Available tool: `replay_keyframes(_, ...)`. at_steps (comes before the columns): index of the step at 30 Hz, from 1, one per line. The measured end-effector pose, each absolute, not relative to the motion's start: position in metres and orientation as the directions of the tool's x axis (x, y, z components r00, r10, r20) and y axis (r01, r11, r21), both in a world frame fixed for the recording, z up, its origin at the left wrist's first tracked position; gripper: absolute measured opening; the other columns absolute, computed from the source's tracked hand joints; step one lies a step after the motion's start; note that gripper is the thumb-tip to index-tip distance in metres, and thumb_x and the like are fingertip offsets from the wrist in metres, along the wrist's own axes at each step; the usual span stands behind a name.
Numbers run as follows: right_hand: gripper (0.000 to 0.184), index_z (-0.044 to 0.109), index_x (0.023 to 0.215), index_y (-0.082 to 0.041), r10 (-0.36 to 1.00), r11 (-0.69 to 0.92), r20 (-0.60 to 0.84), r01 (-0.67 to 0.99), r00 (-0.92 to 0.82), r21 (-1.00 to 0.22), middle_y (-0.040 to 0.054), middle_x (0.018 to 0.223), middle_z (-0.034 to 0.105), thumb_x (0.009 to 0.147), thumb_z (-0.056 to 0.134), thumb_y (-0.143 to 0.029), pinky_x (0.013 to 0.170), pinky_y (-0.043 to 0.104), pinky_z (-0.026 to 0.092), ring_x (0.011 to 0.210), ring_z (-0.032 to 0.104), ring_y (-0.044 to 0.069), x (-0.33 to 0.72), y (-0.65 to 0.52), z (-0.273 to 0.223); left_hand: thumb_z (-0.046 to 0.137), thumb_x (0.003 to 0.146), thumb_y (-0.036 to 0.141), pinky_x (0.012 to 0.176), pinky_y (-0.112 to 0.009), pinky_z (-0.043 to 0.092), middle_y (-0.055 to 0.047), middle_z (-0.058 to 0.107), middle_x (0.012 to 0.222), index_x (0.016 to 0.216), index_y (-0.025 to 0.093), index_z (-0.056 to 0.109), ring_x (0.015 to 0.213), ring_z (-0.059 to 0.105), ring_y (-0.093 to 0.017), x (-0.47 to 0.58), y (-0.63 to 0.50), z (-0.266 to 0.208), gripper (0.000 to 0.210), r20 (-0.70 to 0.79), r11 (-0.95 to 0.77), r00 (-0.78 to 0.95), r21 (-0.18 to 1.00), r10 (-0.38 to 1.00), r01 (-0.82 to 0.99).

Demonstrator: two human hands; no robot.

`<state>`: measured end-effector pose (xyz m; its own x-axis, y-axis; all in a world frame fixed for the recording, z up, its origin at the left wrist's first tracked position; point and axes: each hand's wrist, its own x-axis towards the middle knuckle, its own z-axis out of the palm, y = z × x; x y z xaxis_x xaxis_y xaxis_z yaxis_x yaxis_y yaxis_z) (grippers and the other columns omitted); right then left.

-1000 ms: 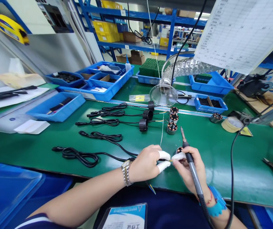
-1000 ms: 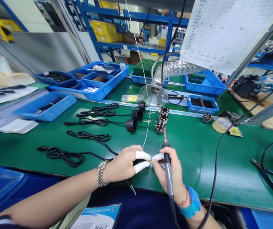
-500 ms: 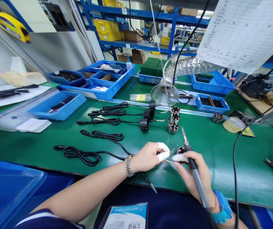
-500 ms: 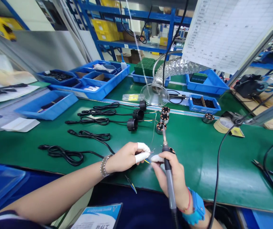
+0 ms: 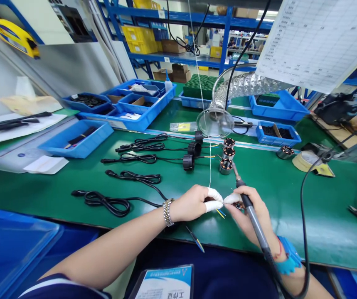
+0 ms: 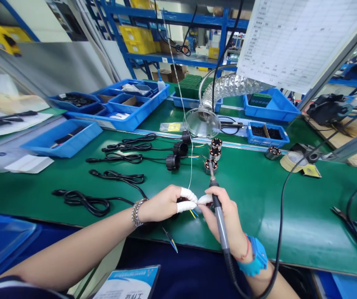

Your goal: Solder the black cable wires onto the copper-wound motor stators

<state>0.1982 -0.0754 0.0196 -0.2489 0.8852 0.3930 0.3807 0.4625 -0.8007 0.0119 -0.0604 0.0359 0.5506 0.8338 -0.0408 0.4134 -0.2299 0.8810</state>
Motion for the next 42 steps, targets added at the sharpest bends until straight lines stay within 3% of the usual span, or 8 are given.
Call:
replay_keyframes(3,0.033,0.046,0.098,-0.022,0.937,0.335,0.288,0.276,-0.197,-0.901,0.0002,0.076,0.064,0.071,0.063,-0.019,0.062,0.024,0.051,0.065,0.062,0.012,0.196,-0.075,0.018,0.055,0.078,0.028,0.065,-0.021,0.043,-0.002,0.066,0.076,0.081,0.013,0.066,0.069,0.056,-0.013,0.011,-0.059,0.036,0.019,-0.072,-0.165,0.522,0.905,0.85,0.392)
replay_keyframes(10,0.035,0.046,0.092,-0.021,0.973,0.223,0.212,0.138,-0.096,-0.965,-0.0015,0.071,0.06,0.066,0.069,-0.024,0.053,0.021,0.05,0.059,0.06,0.011,0.186,-0.073,0.016,0.056,0.075,0.03,0.057,-0.019,0.038,-0.001,0.062,0.066,0.074,0.012,0.067,0.06,0.051,-0.011,0.012,-0.058,0.036,0.021,-0.193,0.014,0.458,0.93,0.868,0.367)
replay_keyframes(13,0.036,0.047,0.098,-0.022,0.953,0.3,0.276,0.257,-0.126,-0.919,0.0012,0.079,0.063,0.068,0.067,-0.025,0.061,0.024,0.052,0.065,0.062,0.013,0.196,-0.07,0.017,0.058,0.073,0.029,0.058,-0.02,0.038,-0.001,0.061,0.065,0.072,0.012,0.066,0.06,0.051,-0.011,0.011,-0.056,0.036,0.018,-0.196,0.035,0.415,0.931,0.888,0.364)
replay_keyframes(17,0.036,0.048,0.102,-0.022,0.885,0.449,0.433,0.552,-0.169,-0.702,0.0064,0.095,0.063,0.071,0.064,-0.029,0.069,0.028,0.052,0.079,0.064,0.017,0.231,-0.063,0.015,0.06,0.071,0.029,0.06,-0.021,0.04,-0.002,0.061,0.065,0.069,0.012,0.065,0.061,0.052,-0.012,0.008,-0.052,0.034,0.017,-0.21,0.073,0.355,0.929,0.911,0.362)
replay_keyframes(22,0.051,0.041,0.113,-0.02,0.916,0.4,0.256,0.711,-0.308,-0.578,0.0073,0.094,0.061,0.07,0.064,-0.036,0.064,0.031,0.051,0.074,0.063,0.019,0.259,-0.059,-0.007,0.059,0.071,0.03,0.063,-0.023,0.042,-0.003,0.062,0.071,0.067,0.013,0.064,0.067,0.054,-0.013,0.008,-0.045,0.03,0.017,-0.178,0.04,0.341,0.926,0.923,0.375)
replay_keyframes(31,0.047,0.041,0.111,-0.022,0.822,0.44,0.099,0.515,-0.561,-0.736,0.0053,0.1,0.062,0.07,0.063,-0.03,0.068,0.027,0.049,0.077,0.062,0.016,0.251,-0.061,0.0,0.054,0.072,0.024,0.057,-0.021,0.039,-0.001,0.057,0.066,0.068,0.013,0.06,0.061,0.05,-0.011,0.015,-0.041,0.033,0.013,-0.18,-0.025,0.365,0.87,0.913,0.493)
replay_keyframes(38,0.009,0.052,0.089,-0.023,0.88,0.468,0.345,0.469,-0.327,-0.749,0.0002,0.084,0.064,0.08,0.053,-0.021,0.068,0.022,0.046,0.072,0.06,0.012,0.24,-0.062,0.002,0.053,0.072,0.023,0.057,-0.021,0.037,0.001,0.055,0.066,0.065,0.013,0.056,0.059,0.048,-0.01,0.019,-0.039,0.03,0.012,-0.164,-0.062,0.367,0.845,0.916,0.531)
replay_keyframes(42,0.019,0.05,0.095,-0.022,0.875,0.465,0.327,0.427,-0.358,-0.776,0.0005,0.083,0.061,0.077,0.056,-0.022,0.068,0.022,0.044,0.071,0.058,0.012,0.221,-0.054,0.002,0.051,0.074,0.026,0.059,-0.022,0.037,0.001,0.054,0.065,0.065,0.014,0.055,0.062,0.049,-0.011,0.016,-0.041,0.029,0.015,-0.149,-0.059,0.331,0.838,0.932,0.542)
